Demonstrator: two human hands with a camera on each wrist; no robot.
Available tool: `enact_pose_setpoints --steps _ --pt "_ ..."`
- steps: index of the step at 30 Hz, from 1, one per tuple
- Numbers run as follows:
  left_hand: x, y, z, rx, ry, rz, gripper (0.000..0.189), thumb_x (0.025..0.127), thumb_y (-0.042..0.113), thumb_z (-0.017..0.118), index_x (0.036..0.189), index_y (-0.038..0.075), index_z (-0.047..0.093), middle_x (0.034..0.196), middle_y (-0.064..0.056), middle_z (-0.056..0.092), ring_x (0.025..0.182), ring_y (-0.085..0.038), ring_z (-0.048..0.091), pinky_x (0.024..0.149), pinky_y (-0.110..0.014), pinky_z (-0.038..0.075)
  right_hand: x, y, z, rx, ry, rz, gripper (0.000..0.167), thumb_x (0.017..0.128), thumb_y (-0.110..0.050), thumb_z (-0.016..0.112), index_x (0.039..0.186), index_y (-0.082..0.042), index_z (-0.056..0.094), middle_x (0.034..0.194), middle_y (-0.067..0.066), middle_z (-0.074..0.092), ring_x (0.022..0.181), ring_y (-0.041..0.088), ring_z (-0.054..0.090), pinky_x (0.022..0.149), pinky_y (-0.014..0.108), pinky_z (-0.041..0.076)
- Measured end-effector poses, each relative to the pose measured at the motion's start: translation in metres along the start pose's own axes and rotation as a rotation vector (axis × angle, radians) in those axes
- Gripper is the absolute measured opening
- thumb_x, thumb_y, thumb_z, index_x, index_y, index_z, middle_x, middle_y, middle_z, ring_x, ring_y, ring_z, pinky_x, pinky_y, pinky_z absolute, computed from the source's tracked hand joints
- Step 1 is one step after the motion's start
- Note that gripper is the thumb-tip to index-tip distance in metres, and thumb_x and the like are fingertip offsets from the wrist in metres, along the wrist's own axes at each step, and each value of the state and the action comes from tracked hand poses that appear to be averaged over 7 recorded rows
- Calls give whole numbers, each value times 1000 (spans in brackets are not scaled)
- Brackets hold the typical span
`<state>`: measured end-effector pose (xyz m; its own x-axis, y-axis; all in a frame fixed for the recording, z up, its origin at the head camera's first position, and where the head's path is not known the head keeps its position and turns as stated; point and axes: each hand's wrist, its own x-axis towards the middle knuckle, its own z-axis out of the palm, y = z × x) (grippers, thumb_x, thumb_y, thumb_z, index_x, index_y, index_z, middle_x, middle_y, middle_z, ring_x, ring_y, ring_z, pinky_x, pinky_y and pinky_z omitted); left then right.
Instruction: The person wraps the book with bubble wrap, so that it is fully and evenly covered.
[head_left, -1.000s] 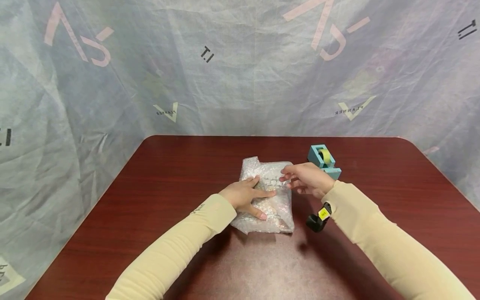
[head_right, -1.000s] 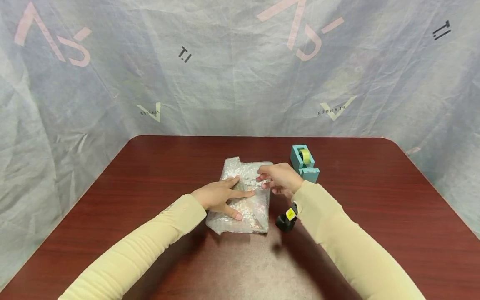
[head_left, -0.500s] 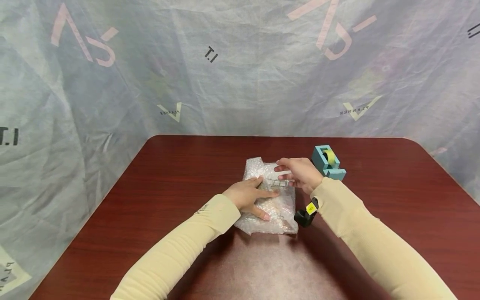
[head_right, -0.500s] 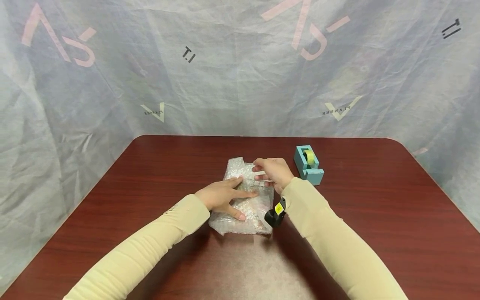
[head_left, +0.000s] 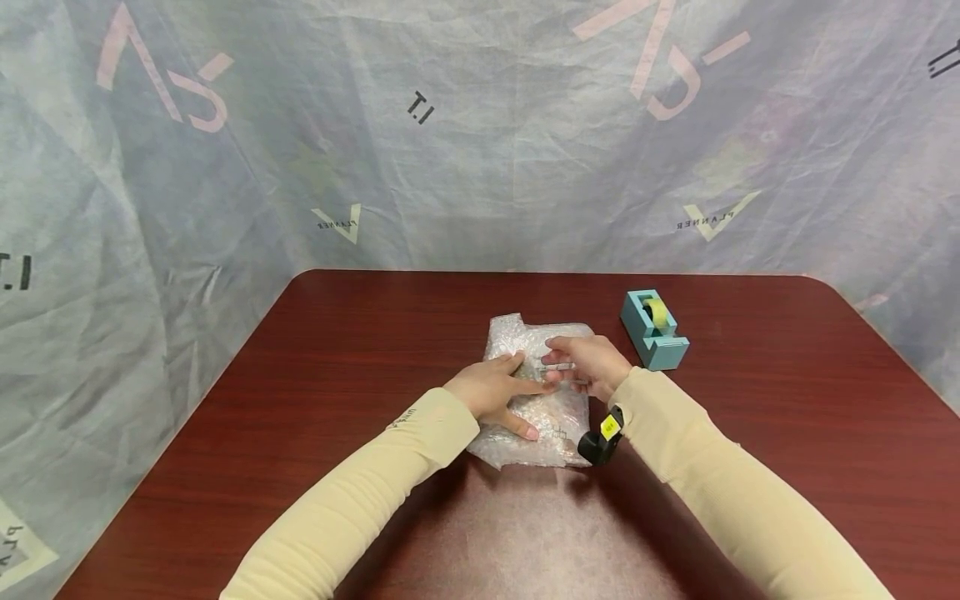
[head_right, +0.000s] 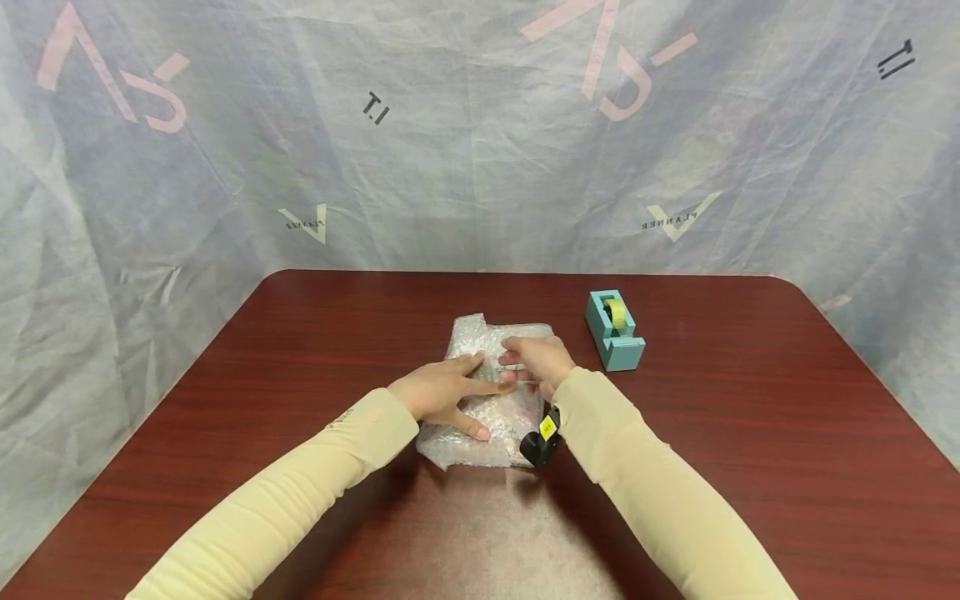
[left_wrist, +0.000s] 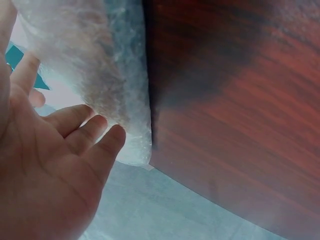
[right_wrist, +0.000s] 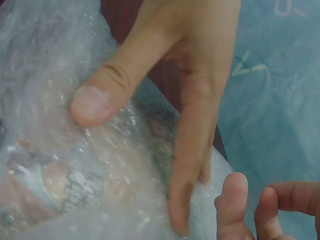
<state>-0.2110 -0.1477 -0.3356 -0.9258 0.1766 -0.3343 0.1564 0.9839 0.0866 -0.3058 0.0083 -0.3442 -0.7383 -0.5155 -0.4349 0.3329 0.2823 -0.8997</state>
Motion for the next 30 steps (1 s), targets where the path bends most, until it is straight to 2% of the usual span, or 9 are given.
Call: enact_pose_setpoints --steps 7,9,13,15,19,22,26,30 --pt "2 -1 2 10 10 -2 81 85 55 76 156 35 42 165 -20 22 151 -32 28 118 -45 31 2 4 3 32 0 5 46 105 -27 52 144 -2 52 107 1 72 67 4 64 65 25 40" --pt "2 -1 2 20 12 5 81 85 55 76 156 34 43 165 -21 22 151 -33 28 118 -45 31 1 5 4 41 -14 3 46 106 -27 50 145 -3 50 109 1 72 68 3 65 66 25 40" --pt "3 -1 3 39 11 2 81 85 57 75 156 34 43 165 -21 22 150 -33 29 118 -45 31 0 5 4 46 -48 1 49 108 -30 46 149 -3 45 126 10 69 72 3 68 68 26 39" --pt "4 -1 3 40 7 0 82 85 57 74 156 36 41 166 -20 22 151 -33 28 118 -46 31 -1 4 2 51 -57 9 50 108 -30 46 150 -3 43 129 13 68 72 4 68 68 26 39" --pt "5 -1 3 24 0 0 82 85 57 74 157 40 39 166 -19 20 152 -32 26 119 -45 30 -2 2 -1 43 -76 35 49 107 -31 47 144 2 46 102 6 75 67 2 67 64 23 37" --pt "4 -1 3 23 -1 0 81 85 57 74 156 39 40 166 -19 20 152 -32 26 119 -45 30 -3 0 -4 16 -91 66 43 107 -33 48 130 3 53 82 -1 75 61 0 64 59 21 35" --pt "3 -1 2 29 0 -3 81 85 58 74 156 37 41 166 -19 21 151 -33 27 119 -45 30 -3 2 -7 -30 -93 104 37 105 -33 51 117 0 61 72 -5 72 54 -1 59 55 19 32" --pt "3 -1 2 34 -11 -2 81 85 58 73 157 42 38 167 -19 19 152 -32 26 119 -45 31 -1 4 -11 -88 -86 111 33 103 -31 56 110 0 66 65 -7 66 51 0 52 54 19 32"
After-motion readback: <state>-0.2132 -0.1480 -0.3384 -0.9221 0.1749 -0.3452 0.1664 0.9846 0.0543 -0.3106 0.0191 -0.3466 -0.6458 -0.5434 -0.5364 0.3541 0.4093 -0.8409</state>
